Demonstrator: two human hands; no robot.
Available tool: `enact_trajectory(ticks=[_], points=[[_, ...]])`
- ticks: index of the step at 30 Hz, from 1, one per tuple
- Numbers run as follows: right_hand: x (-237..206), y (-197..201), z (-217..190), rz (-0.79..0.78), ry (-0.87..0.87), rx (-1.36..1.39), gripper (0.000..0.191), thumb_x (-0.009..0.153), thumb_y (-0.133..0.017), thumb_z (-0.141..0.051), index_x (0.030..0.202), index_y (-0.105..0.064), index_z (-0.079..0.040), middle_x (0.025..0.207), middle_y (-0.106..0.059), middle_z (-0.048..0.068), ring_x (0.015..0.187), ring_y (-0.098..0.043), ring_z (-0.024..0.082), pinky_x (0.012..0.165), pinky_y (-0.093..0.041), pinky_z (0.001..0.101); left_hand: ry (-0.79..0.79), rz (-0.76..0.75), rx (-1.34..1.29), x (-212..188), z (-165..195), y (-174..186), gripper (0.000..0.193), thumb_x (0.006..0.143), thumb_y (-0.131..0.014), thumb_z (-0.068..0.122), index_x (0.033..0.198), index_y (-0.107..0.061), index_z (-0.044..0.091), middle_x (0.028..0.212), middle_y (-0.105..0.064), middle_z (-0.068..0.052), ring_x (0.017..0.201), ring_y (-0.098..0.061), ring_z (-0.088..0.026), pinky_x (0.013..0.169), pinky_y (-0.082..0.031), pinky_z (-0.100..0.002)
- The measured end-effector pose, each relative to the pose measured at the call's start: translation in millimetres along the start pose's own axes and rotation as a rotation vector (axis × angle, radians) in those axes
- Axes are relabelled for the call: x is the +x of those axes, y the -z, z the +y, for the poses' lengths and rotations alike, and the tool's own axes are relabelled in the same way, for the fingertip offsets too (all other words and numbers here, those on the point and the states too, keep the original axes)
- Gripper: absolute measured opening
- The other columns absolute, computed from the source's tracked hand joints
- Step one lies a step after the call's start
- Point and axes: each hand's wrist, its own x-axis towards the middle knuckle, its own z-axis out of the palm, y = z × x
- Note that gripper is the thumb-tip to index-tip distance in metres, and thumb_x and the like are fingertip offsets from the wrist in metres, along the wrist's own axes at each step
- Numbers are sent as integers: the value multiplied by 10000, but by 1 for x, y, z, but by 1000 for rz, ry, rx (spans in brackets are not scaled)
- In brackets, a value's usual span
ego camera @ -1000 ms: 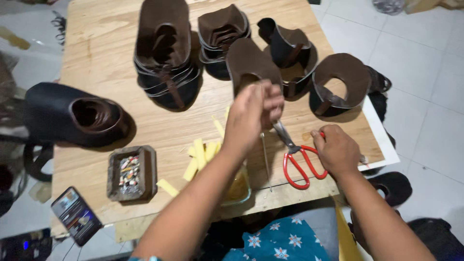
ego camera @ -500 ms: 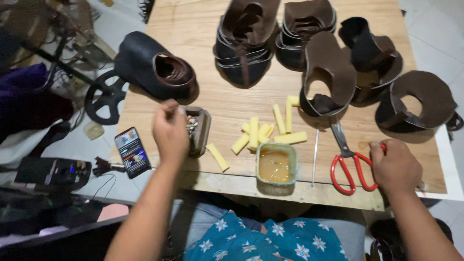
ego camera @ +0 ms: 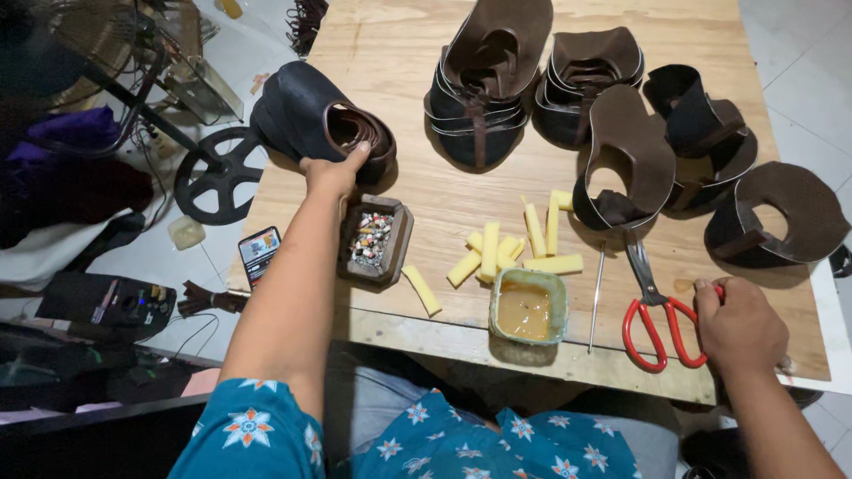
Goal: The person sits at a workbench and uses a brush to apply glue from a container onto the edges of leather shoe uppers, working on one upper at a time and setting finished pieces aside with other completed uppers on the table.
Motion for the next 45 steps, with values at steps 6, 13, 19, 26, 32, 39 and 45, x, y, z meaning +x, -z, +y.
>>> enact_trajectory(ticks=[6, 13, 19, 26, 32, 39, 45], points=[[1, 7, -8, -9, -10, -12, 439, 1083, -600, -478, 978, -720, -69, 982, -720, 181, 950, -681, 417, 807, -517, 527, 14, 78, 133, -14, 7, -1, 1159, 662, -937, 454, 1419, -281, -128, 1369, -547, -325, 1254, -601, -405, 1057, -476, -414], [0, 18, -16, -19, -2, 8, 434, 1072, -597, -473, 987, -709, -62, 1048, -721, 190, 967, -680, 420, 829, -518, 524, -397, 235, -71, -28, 9, -6, 965, 756, -910, 283, 1386, -330, -160, 1344, -516, -315, 1251, -551, -416, 1046, -444, -421], [7, 25, -17, -78, 31, 29, 390, 1044, -615, -451, 1061, -707, -73, 1020, -714, 209, 951, -673, 425, 806, -519, 528, -106, -286, -573, -80, -52, 0, 457, 827, -632, 96, 1243, -652, -94, 1110, -711, -197, 975, -662, -328, 905, -524, -480], [-14, 60, -58, -90, 91, 133, 339, 1010, -654, -384, 1126, -743, -78, 1096, -722, 207, 1017, -676, 397, 868, -520, 489, -932, -243, 598, -154, -136, 41, 254, 1007, -627, 126, 1250, -672, 66, 1124, -706, -141, 1067, -657, -296, 942, -515, -400], [-123, 64, -176, -633, 311, 860, 402, 898, -691, -323, 1171, -682, -28, 945, -749, 38, 884, -701, 130, 801, -532, 296, -427, -792, -317, -231, -101, 70, 320, 1021, -619, 162, 1312, -628, 29, 1143, -707, -103, 1072, -645, -215, 939, -514, -346], [-128, 69, -199, -802, 57, 1028, 243, 906, -743, -250, 825, -733, -21, 652, -586, -39, 617, -482, 58, 555, -407, 264, -337, -909, -118, -210, -86, 96, 429, 918, -664, 117, 1333, -581, 44, 1203, -679, -27, 1115, -633, -113, 941, -520, -286], [-128, 80, -182, -524, 33, 844, 244, 888, -753, -253, 861, -716, -14, 655, -656, 28, 596, -543, 75, 560, -465, 274, 73, -282, -523, -149, -117, 172, 201, 863, -558, -83, 1044, -643, -59, 943, -708, -161, 755, -659, -199, 691, -546, -288]])
